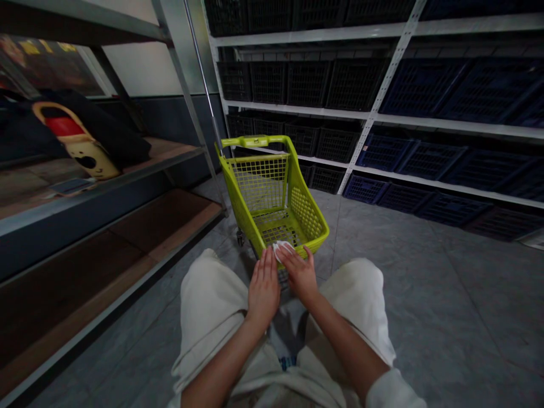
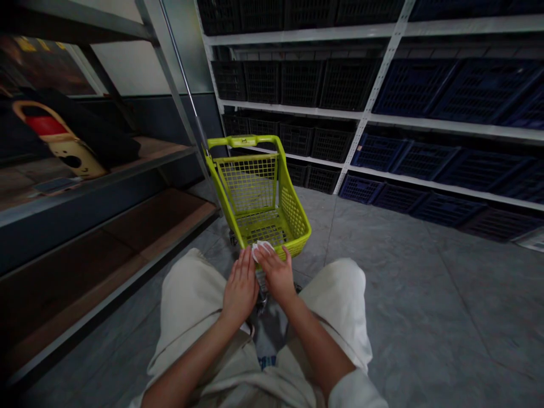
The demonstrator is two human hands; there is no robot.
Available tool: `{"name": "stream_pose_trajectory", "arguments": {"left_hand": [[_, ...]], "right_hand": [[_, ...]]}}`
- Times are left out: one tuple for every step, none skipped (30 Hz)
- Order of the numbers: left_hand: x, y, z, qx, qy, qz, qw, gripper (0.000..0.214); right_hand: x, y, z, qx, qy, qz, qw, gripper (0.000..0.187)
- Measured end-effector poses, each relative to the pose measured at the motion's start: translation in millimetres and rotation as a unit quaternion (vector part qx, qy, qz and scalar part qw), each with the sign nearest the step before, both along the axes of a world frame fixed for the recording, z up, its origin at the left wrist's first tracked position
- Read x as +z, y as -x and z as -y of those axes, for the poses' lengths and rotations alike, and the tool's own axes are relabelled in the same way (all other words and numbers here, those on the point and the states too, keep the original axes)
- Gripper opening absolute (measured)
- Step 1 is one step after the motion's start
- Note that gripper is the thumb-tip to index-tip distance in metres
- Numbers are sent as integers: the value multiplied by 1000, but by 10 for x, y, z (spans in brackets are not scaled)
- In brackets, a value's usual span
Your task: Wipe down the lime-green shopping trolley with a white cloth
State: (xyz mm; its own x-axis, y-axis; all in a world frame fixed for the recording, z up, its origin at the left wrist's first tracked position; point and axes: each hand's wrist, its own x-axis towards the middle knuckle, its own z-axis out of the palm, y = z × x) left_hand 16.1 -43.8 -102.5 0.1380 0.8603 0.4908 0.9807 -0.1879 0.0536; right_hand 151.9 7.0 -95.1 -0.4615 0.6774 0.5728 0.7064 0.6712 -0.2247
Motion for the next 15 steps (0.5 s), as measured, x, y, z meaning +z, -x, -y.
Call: {"name": "stream_pose_trajectory", "arguments": {"left_hand": [[4,8,6,-2,1,-3,1000,84],[9,12,12,-4,3,-6,1000,84],[13,12,15,-5,4,-8,1000,84],[17,8,17,-5,5,-9,1000,84],[19,0,16,-4,6,-9,1000,84],[20,-11,14,-3,7,-8,1000,84],[20,-24,10,-2,7,-5,1000,84],[17,-39,6,-2,4,-1,1000,85],[12,-54,1,-1,1,3,1000,85],[5,-68,-5,1,-2,9,1000,85],[-3,-80,-11,4,-5,14,1000,85],[-11,-91,-17,7,-8,19,1000,85],[-20,-99,-23,9,-9,23,1000,85],[-28,-104,-28,11,-11,27,1000,85],[-33,-106,-33,11,-12,28,999,85]], "right_hand": [[1,-135,-64,8,-1,13,1000,80],[-3,-288,-140,5,-4,19,1000,80],[-12,-448,-221,-11,-9,16,1000,79],[-25,-603,-303,-33,-15,8,999,78],[-41,-741,-380,-59,-22,-3,998,76],[-60,-852,-445,-84,-29,-14,996,74],[-79,-927,-494,-106,-36,-25,993,73],[-98,-961,-523,-126,-42,-36,990,72],[-114,-951,-530,-146,-48,-49,987,71],[-125,-896,-513,-164,-52,-61,983,70],[-131,-801,-473,-174,-53,-70,981,69],[-131,-672,-413,-176,-51,-74,980,70],[-123,-520,-339,-166,-46,-73,982,71],[-109,-357,-255,-144,-41,-65,987,73],[-90,-196,-171,-117,-33,-52,991,75]]}}
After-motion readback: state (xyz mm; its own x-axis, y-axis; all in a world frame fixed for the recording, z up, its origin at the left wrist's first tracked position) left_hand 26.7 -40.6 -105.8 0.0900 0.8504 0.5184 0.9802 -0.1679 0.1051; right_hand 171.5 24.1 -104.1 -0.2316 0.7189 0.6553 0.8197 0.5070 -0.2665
